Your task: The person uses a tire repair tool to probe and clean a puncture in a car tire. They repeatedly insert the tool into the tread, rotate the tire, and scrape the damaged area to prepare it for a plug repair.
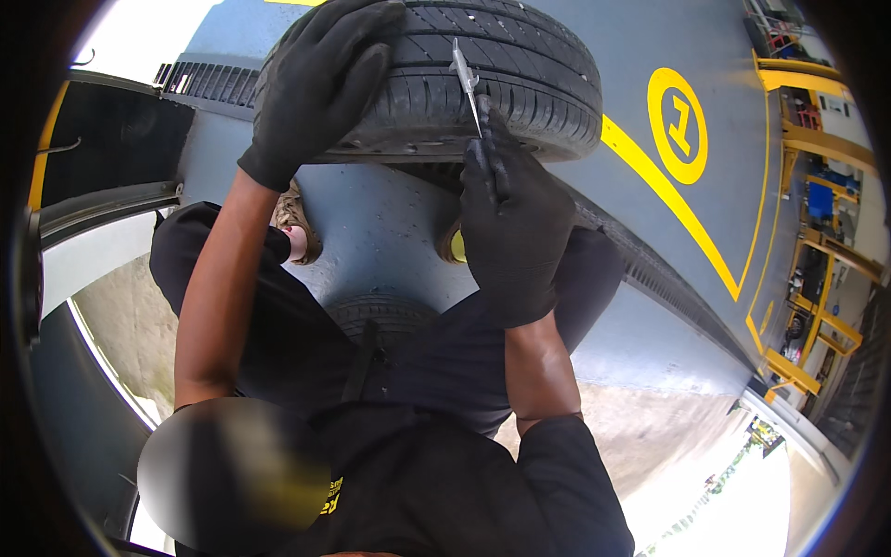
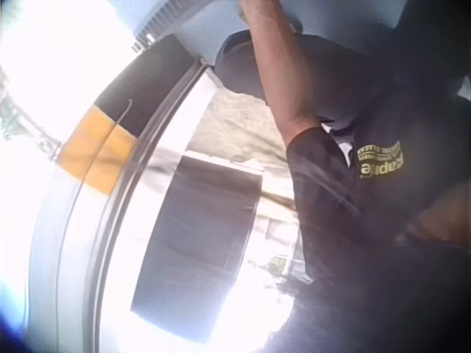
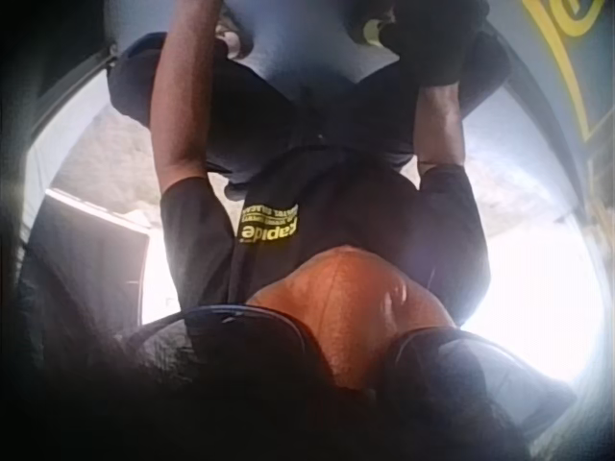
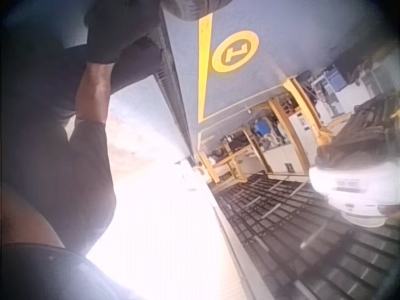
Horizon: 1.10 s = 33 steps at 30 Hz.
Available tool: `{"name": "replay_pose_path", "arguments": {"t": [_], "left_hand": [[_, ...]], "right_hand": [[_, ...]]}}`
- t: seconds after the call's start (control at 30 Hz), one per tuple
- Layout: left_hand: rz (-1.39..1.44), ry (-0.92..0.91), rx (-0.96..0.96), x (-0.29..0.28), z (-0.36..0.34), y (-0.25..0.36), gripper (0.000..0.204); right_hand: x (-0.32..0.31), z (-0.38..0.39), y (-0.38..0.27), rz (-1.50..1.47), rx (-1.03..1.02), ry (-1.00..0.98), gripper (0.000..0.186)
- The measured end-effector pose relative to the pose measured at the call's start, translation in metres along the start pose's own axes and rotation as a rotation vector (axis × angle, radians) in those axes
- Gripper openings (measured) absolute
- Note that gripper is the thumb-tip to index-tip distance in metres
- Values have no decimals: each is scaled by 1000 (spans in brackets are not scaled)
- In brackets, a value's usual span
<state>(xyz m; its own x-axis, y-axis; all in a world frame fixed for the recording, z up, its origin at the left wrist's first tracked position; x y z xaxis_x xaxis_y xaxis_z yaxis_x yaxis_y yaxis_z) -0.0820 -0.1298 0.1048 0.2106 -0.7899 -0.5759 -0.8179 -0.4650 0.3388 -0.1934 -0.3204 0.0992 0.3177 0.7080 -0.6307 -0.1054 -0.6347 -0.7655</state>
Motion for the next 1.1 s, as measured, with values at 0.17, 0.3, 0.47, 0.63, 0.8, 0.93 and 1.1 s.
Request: {"name": "replay_pose_path", "arguments": {"t": [0.17,0.3,0.47,0.63,0.8,0.93,1.1], "left_hand": [[-10,-118,148,3,0,15,67],[-71,-207,139,8,2,16,80],[-26,-165,117,8,3,15,78],[-34,-166,116,10,3,15,74],[-43,-163,112,11,3,15,72],[-2,-135,114,11,2,17,74],[-199,-195,83,11,-4,21,85]], "right_hand": [[1,1,1,91,-2,-2,30],[2,2,0,99,45,-1,26],[2,6,-6,147,-49,52,23],[3,8,1,170,-114,89,31],[5,11,1,142,-62,88,21],[11,14,0,295,-300,163,23],[23,22,1,393,-309,131,33]]}}
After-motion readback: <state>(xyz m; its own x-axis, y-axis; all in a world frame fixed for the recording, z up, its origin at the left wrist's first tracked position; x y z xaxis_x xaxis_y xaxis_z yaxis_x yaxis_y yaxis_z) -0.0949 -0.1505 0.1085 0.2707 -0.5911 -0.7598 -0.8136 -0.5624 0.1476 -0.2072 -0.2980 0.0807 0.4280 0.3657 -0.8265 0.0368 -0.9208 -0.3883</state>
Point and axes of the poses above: each hand's wrist, its own z-axis away from the middle knuckle, its own x-axis out of the palm, y = z × x, the point moved 8 cm from there along -z, towards the middle knuckle, and after that the axes turned 4 degrees about x, right-handed, at the moved point
